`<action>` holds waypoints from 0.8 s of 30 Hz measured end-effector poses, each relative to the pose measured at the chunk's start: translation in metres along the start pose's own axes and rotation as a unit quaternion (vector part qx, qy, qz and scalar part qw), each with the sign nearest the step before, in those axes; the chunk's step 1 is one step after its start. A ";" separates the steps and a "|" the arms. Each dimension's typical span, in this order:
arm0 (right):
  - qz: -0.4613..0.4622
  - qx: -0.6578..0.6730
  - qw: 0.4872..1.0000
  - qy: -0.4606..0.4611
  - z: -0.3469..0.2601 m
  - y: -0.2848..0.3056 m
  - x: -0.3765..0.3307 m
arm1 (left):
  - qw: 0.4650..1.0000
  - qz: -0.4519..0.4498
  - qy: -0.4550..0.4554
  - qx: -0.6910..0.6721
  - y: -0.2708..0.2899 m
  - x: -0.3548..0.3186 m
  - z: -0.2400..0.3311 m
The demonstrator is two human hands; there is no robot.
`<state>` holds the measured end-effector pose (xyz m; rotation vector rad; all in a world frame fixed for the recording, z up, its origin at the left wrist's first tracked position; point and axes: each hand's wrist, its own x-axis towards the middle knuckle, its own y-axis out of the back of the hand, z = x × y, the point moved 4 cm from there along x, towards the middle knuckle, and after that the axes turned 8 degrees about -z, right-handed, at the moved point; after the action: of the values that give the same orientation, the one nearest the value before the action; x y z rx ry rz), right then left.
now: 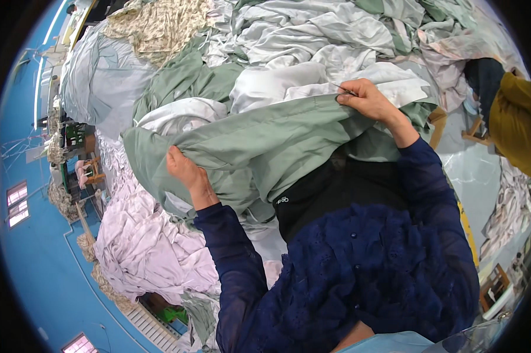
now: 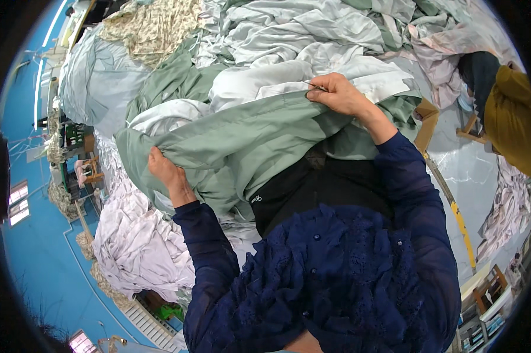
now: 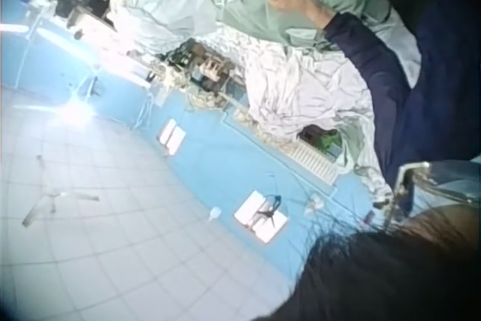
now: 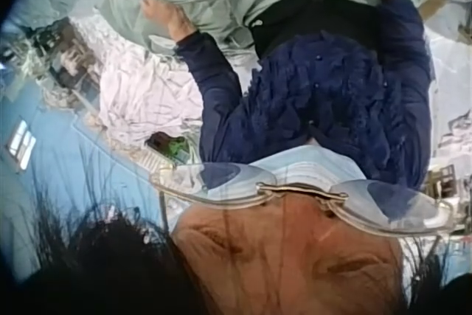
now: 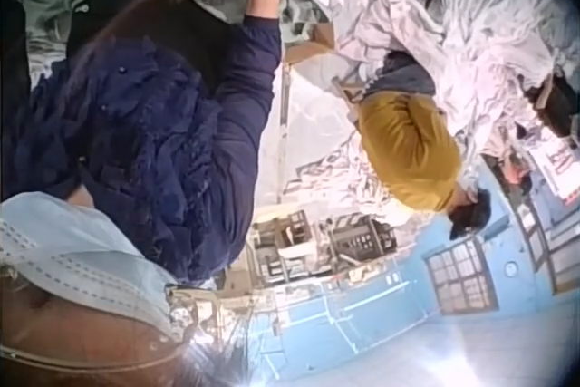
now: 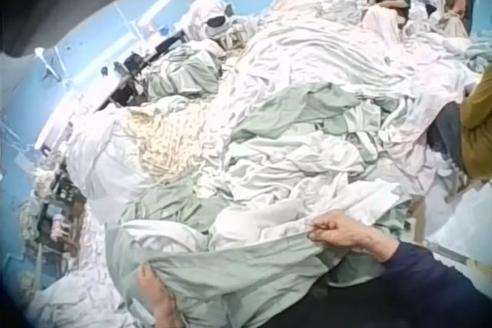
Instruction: Trimming threads and repairing pillow covers in a factory setting.
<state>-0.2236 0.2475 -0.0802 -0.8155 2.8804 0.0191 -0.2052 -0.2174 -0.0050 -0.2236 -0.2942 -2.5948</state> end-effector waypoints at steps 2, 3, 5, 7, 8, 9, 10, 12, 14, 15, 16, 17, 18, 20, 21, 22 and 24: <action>-0.006 0.021 0.999 0.030 -0.005 0.000 -0.001 | 1.000 0.007 -0.002 0.005 0.002 -0.001 -0.003; -0.006 0.022 0.999 0.030 -0.008 0.000 -0.004 | 0.999 0.018 0.001 0.036 0.003 -0.002 -0.005; -0.013 0.048 0.999 0.015 -0.014 -0.003 -0.008 | 0.997 0.031 0.003 0.069 0.006 -0.004 -0.005; -0.014 0.055 0.998 0.011 -0.017 -0.004 -0.010 | 0.998 0.021 0.001 0.054 0.007 -0.005 -0.005; -0.015 0.062 0.998 0.005 -0.018 -0.004 -0.012 | 0.998 0.022 -0.001 0.053 0.008 -0.006 -0.005; -0.016 0.061 0.998 0.007 -0.021 -0.004 -0.014 | 0.998 0.023 0.005 0.054 0.010 -0.007 -0.005; -0.008 0.051 0.999 0.008 -0.023 -0.003 -0.016 | 0.998 0.023 0.012 0.054 0.006 -0.009 0.000; -0.003 0.039 0.999 0.012 -0.020 0.000 -0.018 | 1.000 0.004 0.028 0.001 -0.002 -0.014 0.009; 0.142 -0.085 0.985 0.040 -0.017 0.015 -0.020 | 0.998 -0.007 0.040 -0.049 -0.016 -0.027 0.036; 0.135 -0.087 0.986 0.046 -0.022 0.013 -0.021 | 0.996 -0.081 0.043 -0.002 -0.029 -0.034 0.050; 0.183 -0.078 0.973 0.120 -0.044 0.009 -0.024 | 0.987 -0.148 0.045 0.050 -0.040 -0.043 0.067; 0.230 -0.066 0.952 0.193 -0.067 0.003 -0.029 | 0.980 -0.197 0.027 0.029 -0.058 -0.055 0.086; 0.220 -0.067 0.953 0.198 -0.090 -0.011 -0.029 | 0.968 -0.251 0.010 0.007 -0.081 -0.067 0.105; 0.131 0.009 0.946 0.297 -0.155 -0.052 -0.024 | 0.929 -0.370 0.025 0.014 -0.117 -0.085 0.148; 0.083 -0.041 0.952 0.293 -0.179 -0.069 -0.023 | 0.920 -0.391 -0.004 0.000 -0.132 -0.092 0.169; 0.054 -0.044 0.949 0.308 -0.192 -0.079 -0.017 | 0.909 -0.414 -0.035 -0.013 -0.145 -0.098 0.189; 0.031 0.018 0.943 0.330 -0.210 -0.089 -0.007 | 0.912 -0.401 -0.041 -0.073 -0.163 -0.094 0.210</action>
<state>-0.2006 0.1642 0.1312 -0.8502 3.5111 -0.3683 -0.1867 0.0174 0.1504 -0.3136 -0.2562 -3.4386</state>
